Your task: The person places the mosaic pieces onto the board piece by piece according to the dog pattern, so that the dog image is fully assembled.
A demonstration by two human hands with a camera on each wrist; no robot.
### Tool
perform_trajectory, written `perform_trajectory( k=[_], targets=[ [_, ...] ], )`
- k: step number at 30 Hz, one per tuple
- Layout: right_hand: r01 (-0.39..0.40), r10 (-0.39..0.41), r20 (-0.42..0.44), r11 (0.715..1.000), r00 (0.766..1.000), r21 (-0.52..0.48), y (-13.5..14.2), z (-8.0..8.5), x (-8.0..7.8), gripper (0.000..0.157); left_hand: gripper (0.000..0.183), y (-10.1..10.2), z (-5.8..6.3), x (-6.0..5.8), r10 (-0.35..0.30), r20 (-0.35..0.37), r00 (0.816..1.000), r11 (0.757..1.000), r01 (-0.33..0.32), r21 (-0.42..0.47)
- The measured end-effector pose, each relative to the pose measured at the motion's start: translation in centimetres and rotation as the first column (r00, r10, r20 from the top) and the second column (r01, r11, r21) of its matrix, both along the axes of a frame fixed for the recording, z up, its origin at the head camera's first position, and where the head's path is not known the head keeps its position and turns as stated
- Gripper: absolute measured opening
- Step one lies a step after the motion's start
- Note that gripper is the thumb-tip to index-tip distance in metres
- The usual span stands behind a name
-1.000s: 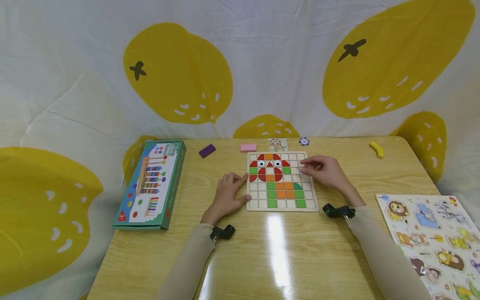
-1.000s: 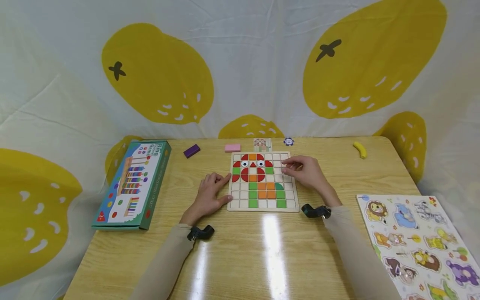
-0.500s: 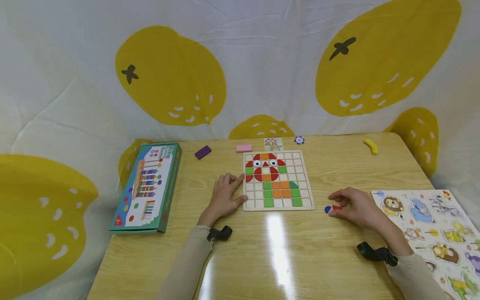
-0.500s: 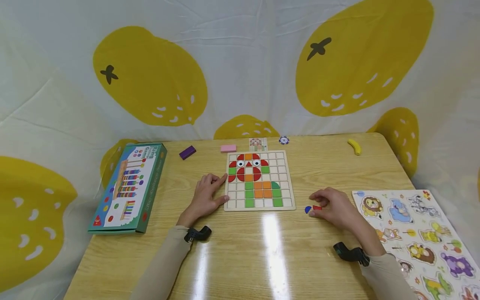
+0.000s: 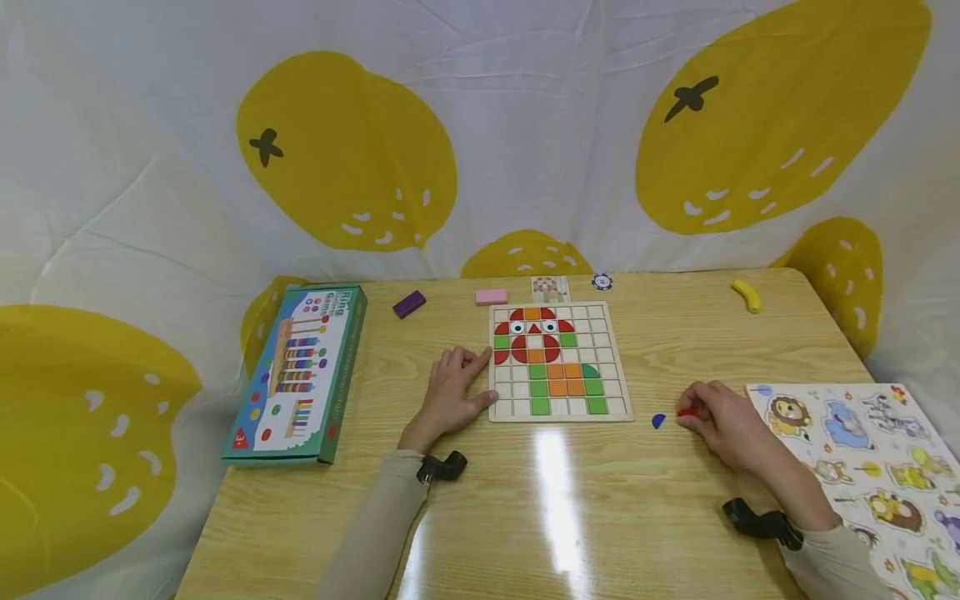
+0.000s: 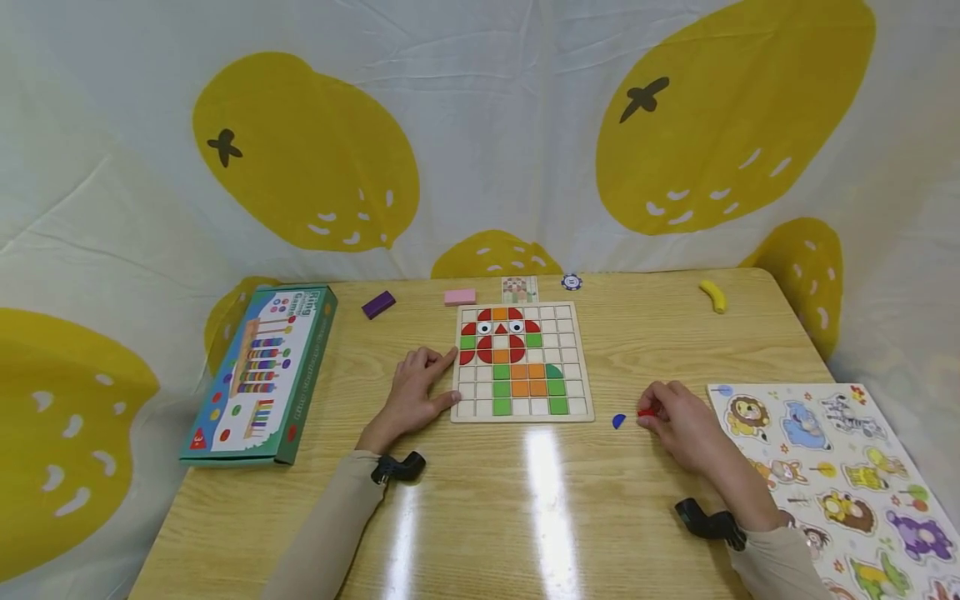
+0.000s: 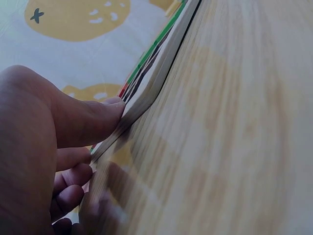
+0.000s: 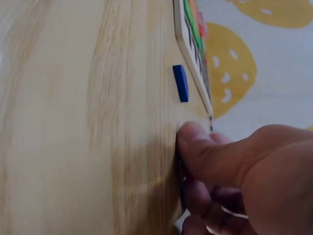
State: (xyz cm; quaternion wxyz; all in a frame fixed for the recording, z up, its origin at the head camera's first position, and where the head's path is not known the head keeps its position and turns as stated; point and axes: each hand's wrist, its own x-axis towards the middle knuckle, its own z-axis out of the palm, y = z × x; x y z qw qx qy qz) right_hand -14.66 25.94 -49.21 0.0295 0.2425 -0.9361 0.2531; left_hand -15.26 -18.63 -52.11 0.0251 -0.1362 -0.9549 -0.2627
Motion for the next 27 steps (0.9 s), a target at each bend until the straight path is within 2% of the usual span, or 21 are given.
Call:
perform_trajectory(
  k=[3,7,10,13,16,18,20,22,24,27],
  targets=[
    [-0.003,0.003,-0.006,0.999,1.000,-0.044,0.1,-0.2,-0.4,0.021,0.076,-0.1,0.0,0.0,0.003,0.003,1.000,1.000,-0.003,-0.004],
    [0.058,-0.063,-0.020,0.983,0.998,-0.174,-0.4,-0.4,-1.8,0.015,0.075,-0.2,-0.1,0.0,0.009,0.010,1.000,1.000,-0.009,-0.014],
    [0.137,-0.135,0.028,0.944,0.990,-0.301,-1.6,-0.3,-3.4,0.012,0.075,-0.3,-0.1,0.0,0.013,0.016,1.000,1.000,-0.013,-0.014],
    [0.225,-0.181,0.142,0.881,0.973,-0.416,-3.3,0.0,-5.0,0.018,0.075,-0.3,0.0,0.1,0.014,0.019,1.000,1.000,-0.014,-0.010],
    [0.260,-0.159,0.238,0.832,0.958,-0.489,-5.0,0.3,-6.6,0.030,0.075,-0.2,-0.1,0.0,0.010,0.017,1.000,1.000,-0.010,-0.007],
    [0.251,-0.105,0.293,0.815,0.950,-0.523,-6.1,0.3,-7.6,0.036,0.075,-0.2,-0.1,0.0,0.007,0.019,1.000,1.000,-0.007,-0.011],
    [0.221,-0.038,0.335,0.820,0.941,-0.527,-7.2,0.2,-8.4,0.040,0.075,-0.1,-0.1,-0.1,0.004,0.019,1.000,1.000,-0.004,-0.009],
    [0.171,0.020,0.349,0.845,0.937,-0.507,-8.3,0.0,-9.1,0.040,0.076,-0.1,-0.1,-0.1,0.004,0.018,1.000,1.000,-0.004,-0.009],
    [0.112,0.050,0.334,0.886,0.941,-0.450,-9.3,-0.2,-9.6,0.037,0.076,-0.1,-0.1,-0.1,0.004,0.015,1.000,1.000,-0.004,-0.006],
    [0.031,0.082,0.293,0.933,0.953,-0.359,-10.5,-0.4,-10.1,0.033,0.076,0.0,-0.1,0.0,0.007,0.007,1.000,1.000,-0.007,-0.003]
  ],
)
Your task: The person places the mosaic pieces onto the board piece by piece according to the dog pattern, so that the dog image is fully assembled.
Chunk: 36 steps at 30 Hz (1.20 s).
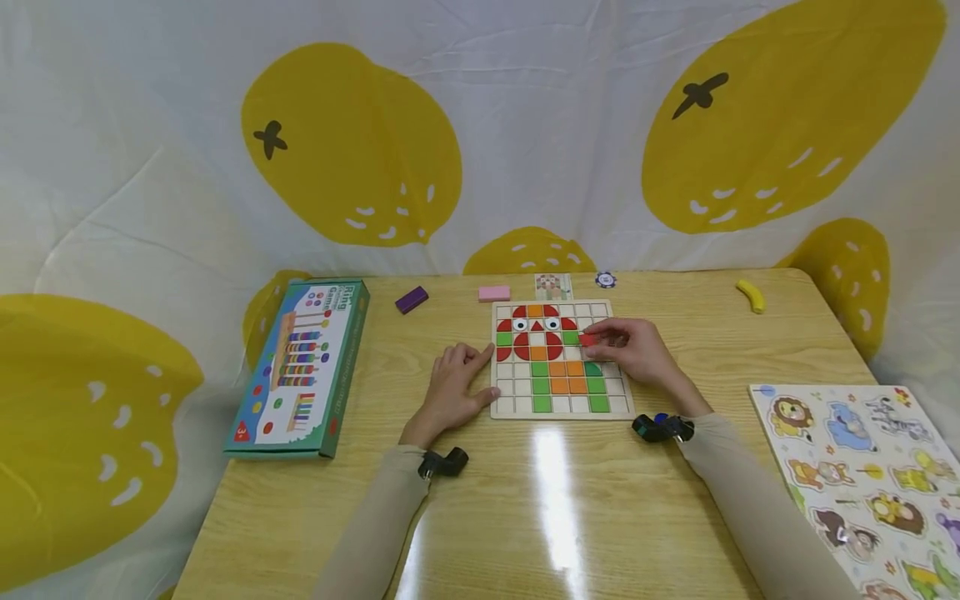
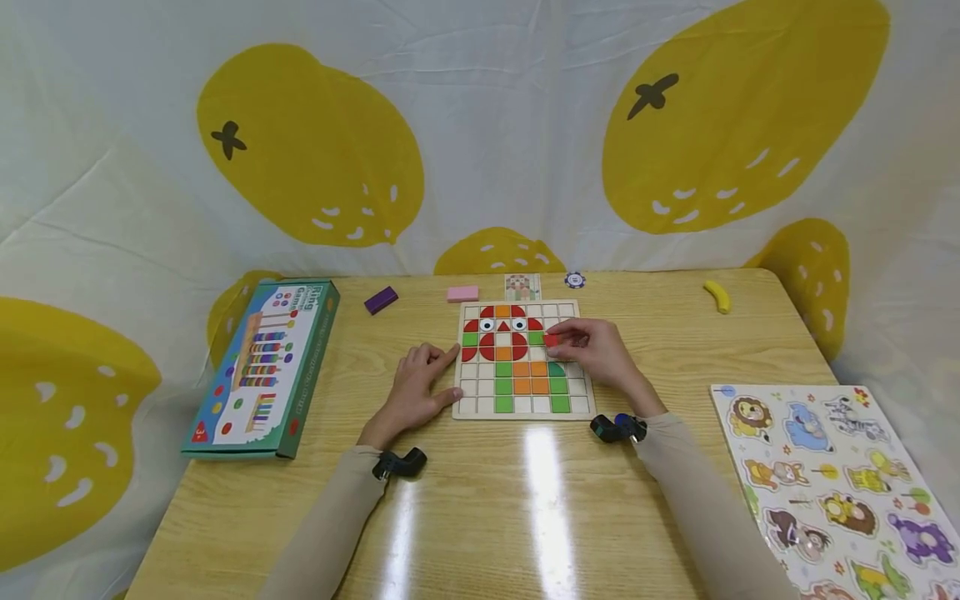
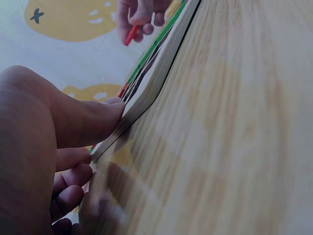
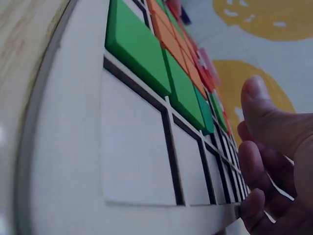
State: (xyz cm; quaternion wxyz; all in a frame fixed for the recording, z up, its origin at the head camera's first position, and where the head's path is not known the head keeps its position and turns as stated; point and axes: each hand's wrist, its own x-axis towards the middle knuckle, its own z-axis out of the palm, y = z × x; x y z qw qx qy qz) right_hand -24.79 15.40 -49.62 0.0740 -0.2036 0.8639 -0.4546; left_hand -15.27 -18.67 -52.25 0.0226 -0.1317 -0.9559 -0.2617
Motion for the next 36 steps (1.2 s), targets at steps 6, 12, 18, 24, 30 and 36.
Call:
perform_trajectory(
  k=[6,12,18,24,30,36],
  targets=[
    [-0.059,0.063,-0.036,0.994,0.997,0.096,-1.4,0.1,-0.4,0.032,0.076,0.1,0.1,0.1,0.002,-0.008,1.000,1.000,-0.002,-0.006],
    [-0.080,0.080,0.000,0.986,0.997,0.146,-1.7,0.5,-0.5,0.036,0.076,0.2,0.3,0.0,0.004,-0.006,1.000,1.000,-0.004,-0.005],
    [-0.069,0.068,0.009,0.988,0.998,0.141,-1.6,0.5,-0.4,0.019,0.076,0.1,0.2,-0.1,0.003,-0.013,1.000,1.000,-0.004,-0.008],
    [-0.061,0.070,-0.061,0.989,0.996,0.138,-1.8,0.0,-0.5,0.008,0.076,0.0,0.3,-0.1,0.003,-0.015,1.000,1.000,-0.003,-0.006],
    [-0.039,0.051,-0.094,0.992,0.994,0.121,-2.1,-0.3,-0.4,0.008,0.076,0.0,0.2,0.0,0.009,-0.018,1.000,1.000,-0.009,-0.015],
    [0.008,0.001,-0.089,0.995,0.996,0.096,-0.4,0.9,0.9,0.020,0.075,0.1,0.1,0.1,-0.001,-0.008,1.000,1.000,0.001,-0.002]
  ],
)
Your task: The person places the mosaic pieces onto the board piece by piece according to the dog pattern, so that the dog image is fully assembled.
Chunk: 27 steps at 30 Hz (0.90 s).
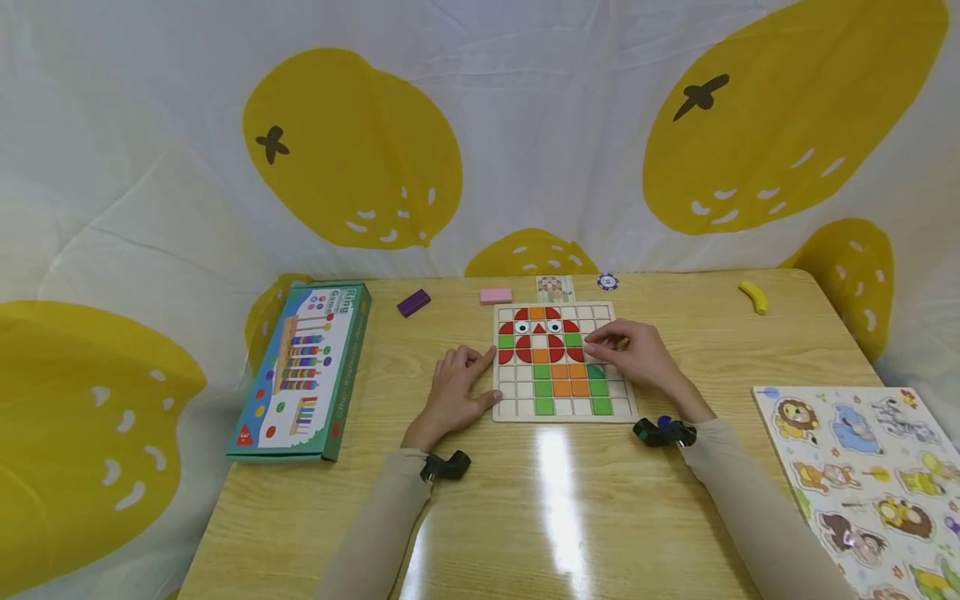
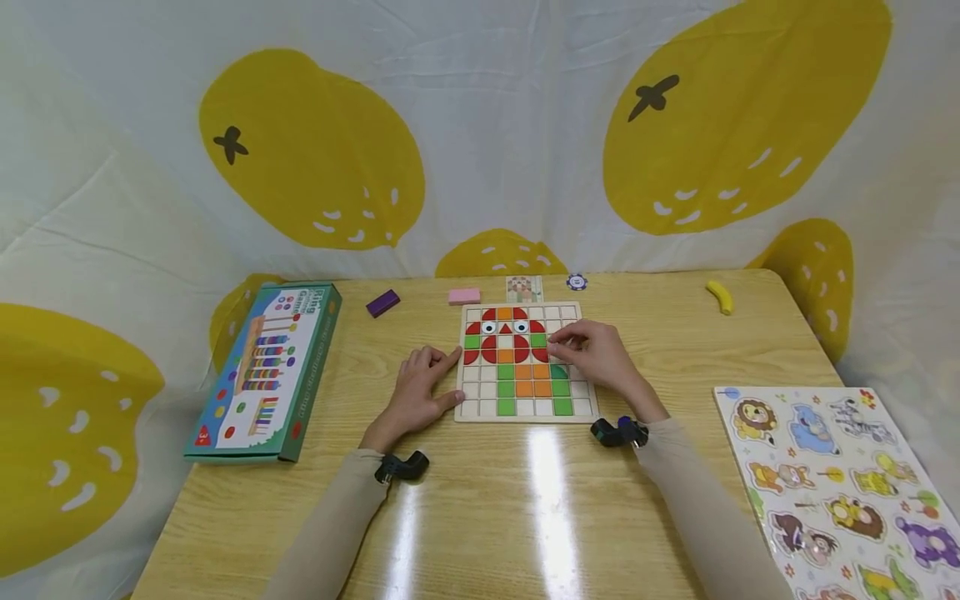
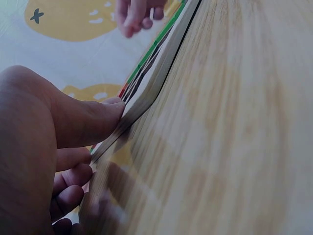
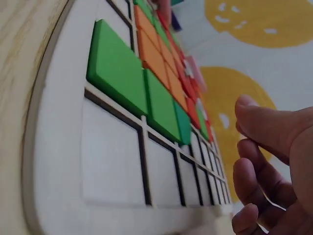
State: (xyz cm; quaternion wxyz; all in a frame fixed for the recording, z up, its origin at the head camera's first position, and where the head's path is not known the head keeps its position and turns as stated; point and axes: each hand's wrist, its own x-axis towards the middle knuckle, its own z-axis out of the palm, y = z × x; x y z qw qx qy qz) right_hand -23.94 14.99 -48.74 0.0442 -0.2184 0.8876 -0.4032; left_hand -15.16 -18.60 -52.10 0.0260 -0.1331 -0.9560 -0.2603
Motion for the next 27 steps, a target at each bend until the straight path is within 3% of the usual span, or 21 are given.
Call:
perform_trajectory(
  k=[4,10,15,18,21,27],
  targets=[
    [0.001,-0.002,0.014,0.999,1.000,0.050,3.3,1.1,1.9,0.028,0.075,0.2,0.1,0.1,0.000,0.010,1.000,1.000,0.000,-0.007],
    [-0.077,0.071,0.047,0.985,0.996,0.156,7.9,0.7,5.6,0.037,0.075,0.0,0.1,0.2,0.016,0.014,1.000,1.000,-0.016,-0.016],
    [-0.084,0.091,-0.031,0.982,0.995,0.169,9.2,0.2,8.1,0.028,0.074,-0.2,0.1,0.1,0.017,0.017,1.000,1.000,-0.017,-0.014],
    [-0.085,0.098,-0.071,0.982,0.993,0.170,9.1,0.1,8.8,0.019,0.074,-0.3,0.2,0.1,0.021,0.013,1.000,1.000,-0.021,-0.008],
    [-0.088,0.097,-0.053,0.984,0.994,0.154,8.9,0.1,9.0,0.016,0.074,-0.2,0.2,0.1,0.023,0.018,1.000,1.000,-0.023,-0.006],
    [-0.066,0.069,-0.030,0.994,0.997,0.091,9.6,0.2,8.0,0.013,0.075,0.1,0.3,0.0,0.010,0.033,0.999,1.000,-0.010,-0.017]
  ],
)
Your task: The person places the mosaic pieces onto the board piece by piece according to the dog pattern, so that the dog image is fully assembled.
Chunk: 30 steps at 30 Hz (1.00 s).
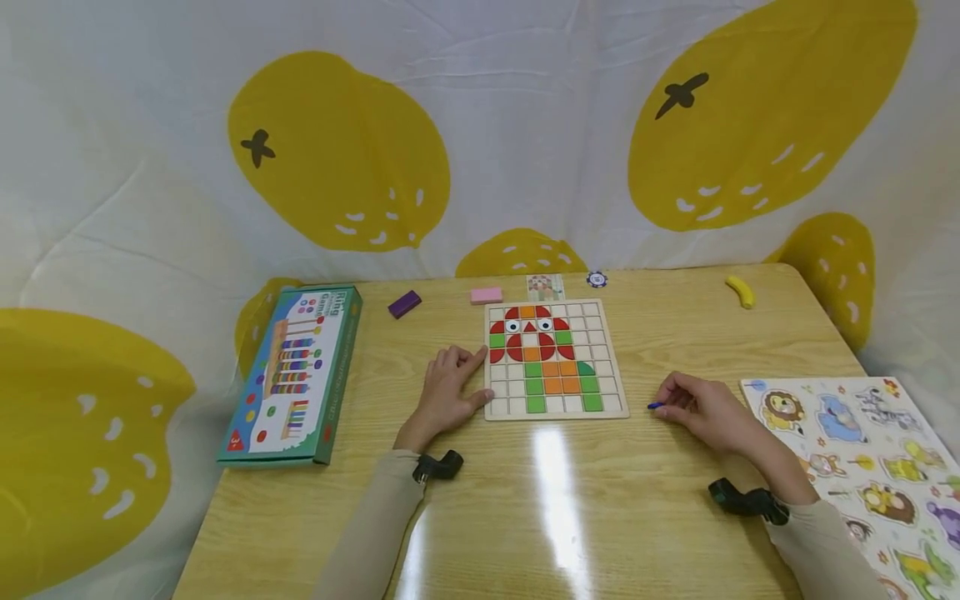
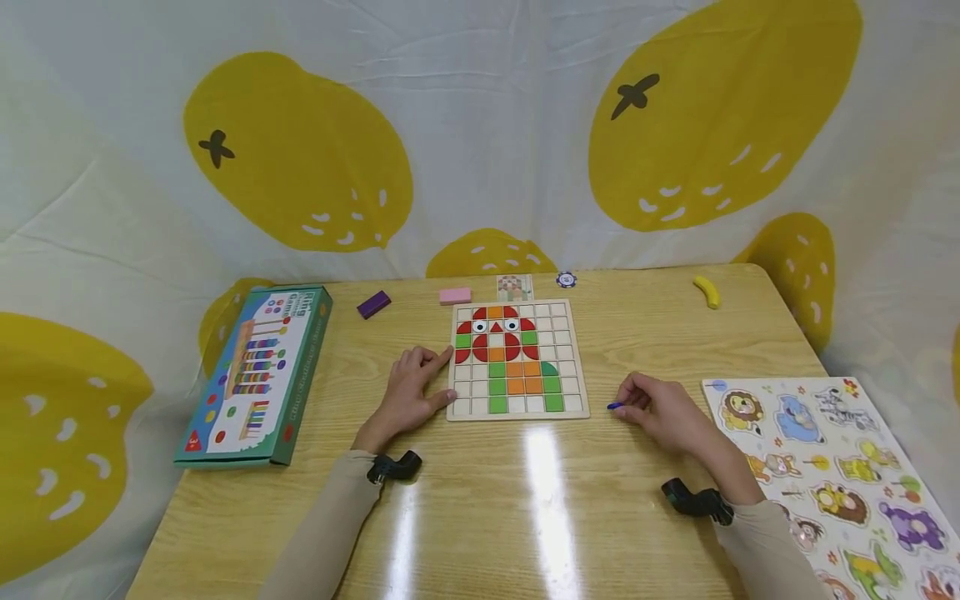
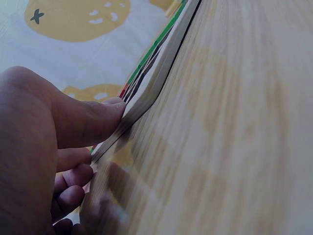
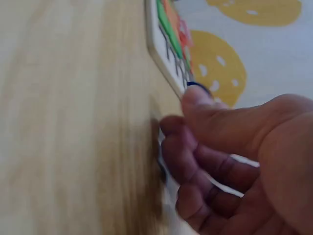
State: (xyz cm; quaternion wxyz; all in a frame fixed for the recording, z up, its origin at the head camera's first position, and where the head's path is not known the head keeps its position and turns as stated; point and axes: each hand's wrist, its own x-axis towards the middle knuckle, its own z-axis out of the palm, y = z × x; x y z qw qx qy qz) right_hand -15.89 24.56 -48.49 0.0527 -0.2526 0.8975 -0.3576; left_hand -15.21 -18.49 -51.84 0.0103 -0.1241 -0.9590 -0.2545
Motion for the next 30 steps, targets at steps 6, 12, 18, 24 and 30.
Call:
perform_trajectory(
  k=[6,12,18,24,30],
  targets=[
    [0.076,-0.073,0.035,0.993,0.997,-0.088,-0.5,0.0,-2.5,0.009,0.074,0.0,-0.1,0.0,0.009,0.009,1.000,1.000,-0.009,0.008],
    [0.138,-0.122,0.122,0.982,0.985,-0.128,-2.3,0.0,-4.4,0.019,0.075,0.0,-0.4,-0.1,0.012,0.003,1.000,1.000,-0.012,0.012],
    [0.101,-0.083,0.137,0.986,0.987,-0.129,-4.0,-0.1,-5.9,0.021,0.075,0.0,-0.3,-0.1,0.008,-0.001,1.000,1.000,-0.008,0.013],
    [0.009,0.001,0.146,0.998,0.989,-0.065,-5.3,-0.3,-6.5,0.009,0.075,0.0,-0.2,-0.1,0.010,0.005,1.000,1.000,-0.010,0.017],
    [-0.014,0.017,0.102,1.000,0.995,-0.027,-5.6,-1.0,-6.6,0.013,0.075,0.0,-0.2,0.0,0.002,-0.006,1.000,1.000,-0.002,0.024]
  ],
)
